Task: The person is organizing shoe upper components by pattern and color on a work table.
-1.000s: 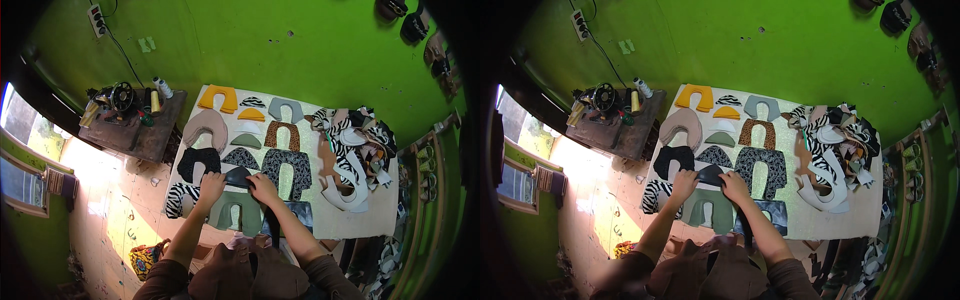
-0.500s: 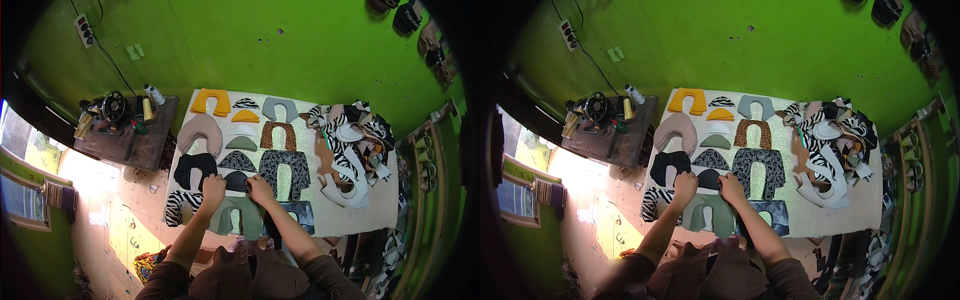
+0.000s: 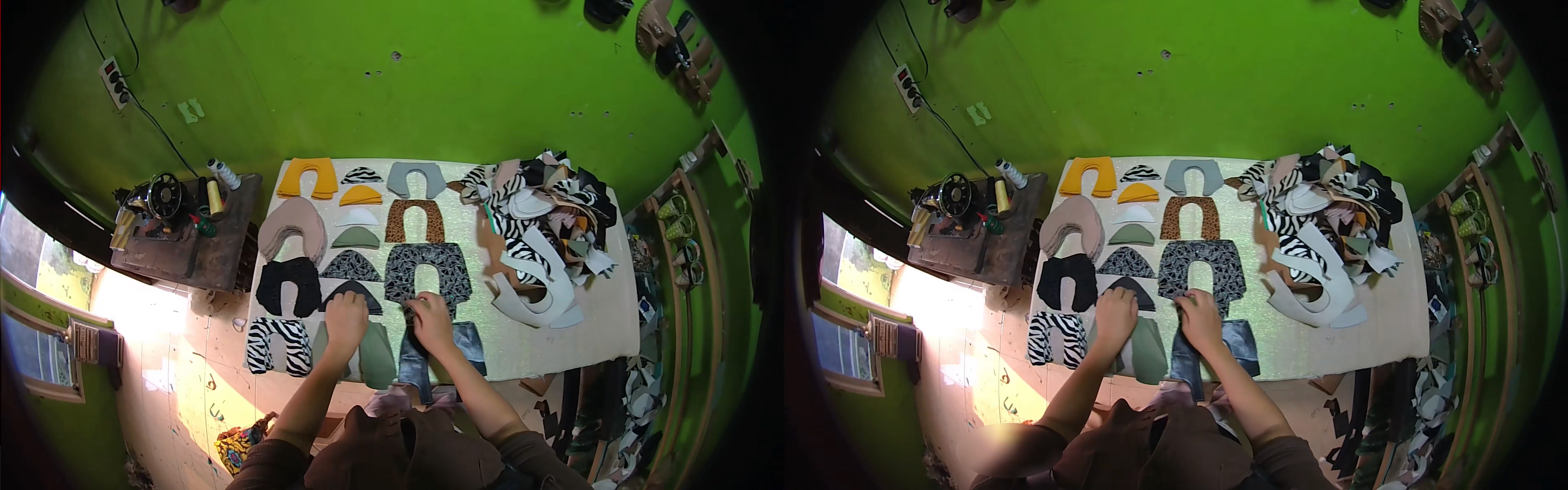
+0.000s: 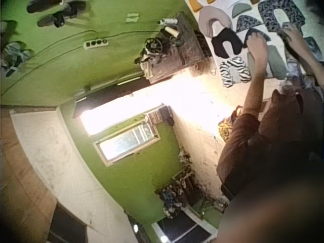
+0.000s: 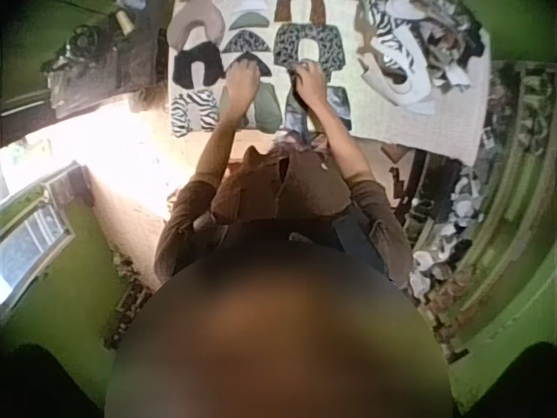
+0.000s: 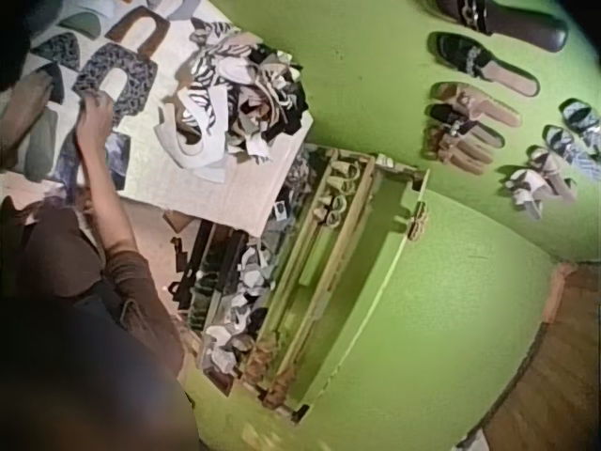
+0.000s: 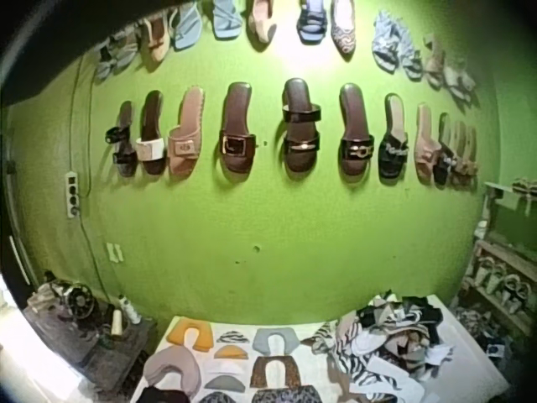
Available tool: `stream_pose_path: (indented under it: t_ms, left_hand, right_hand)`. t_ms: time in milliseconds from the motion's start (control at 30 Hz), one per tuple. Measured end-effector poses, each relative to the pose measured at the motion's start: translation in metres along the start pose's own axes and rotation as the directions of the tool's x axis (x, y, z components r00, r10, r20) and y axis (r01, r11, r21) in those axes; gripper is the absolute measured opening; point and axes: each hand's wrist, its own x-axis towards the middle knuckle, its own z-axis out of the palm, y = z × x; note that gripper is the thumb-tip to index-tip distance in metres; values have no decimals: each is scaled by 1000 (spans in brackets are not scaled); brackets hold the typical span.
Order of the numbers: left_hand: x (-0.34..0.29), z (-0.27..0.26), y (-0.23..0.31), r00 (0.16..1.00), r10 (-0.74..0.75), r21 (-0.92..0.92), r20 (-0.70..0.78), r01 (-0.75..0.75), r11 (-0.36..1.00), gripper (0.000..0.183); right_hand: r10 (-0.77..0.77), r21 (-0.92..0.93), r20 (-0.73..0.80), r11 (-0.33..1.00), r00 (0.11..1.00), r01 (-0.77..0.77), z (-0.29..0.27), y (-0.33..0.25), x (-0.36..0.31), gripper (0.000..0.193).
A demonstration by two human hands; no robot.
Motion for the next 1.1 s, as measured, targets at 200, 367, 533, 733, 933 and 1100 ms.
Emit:
stream_pose_path:
  t_ms: [200,367,533,733,933,1100]
  left_hand:
    - [2,11,104,992,119,-163,-49,-125,979,9]
    - [-11,35,193,982,185,-333,44,-160,929,9]
    - [-13,51,262,981,191,-403,37,-160,901,14]
    - [-7,55,305,976,214,-357,50,-183,916,19]
    - [-7,50,315,985,124,-391,118,-68,918,26]
    - [-18,43,305,986,-66,-498,154,135,857,43]
  right_hand:
    - [34,-10,-12,999,999,-35,-65,52,-48,31]
    - [-21,-106,-25,994,999,18,-115,80,-89,27]
    - [-102,-338,-164,940,981,41,-172,140,-120,22]
    - [-438,-654,227,594,870,469,-224,200,-107,50]
    - [-364,-672,203,624,909,400,-242,205,-70,53]
    - [-393,-430,38,823,919,370,-258,175,-54,38]
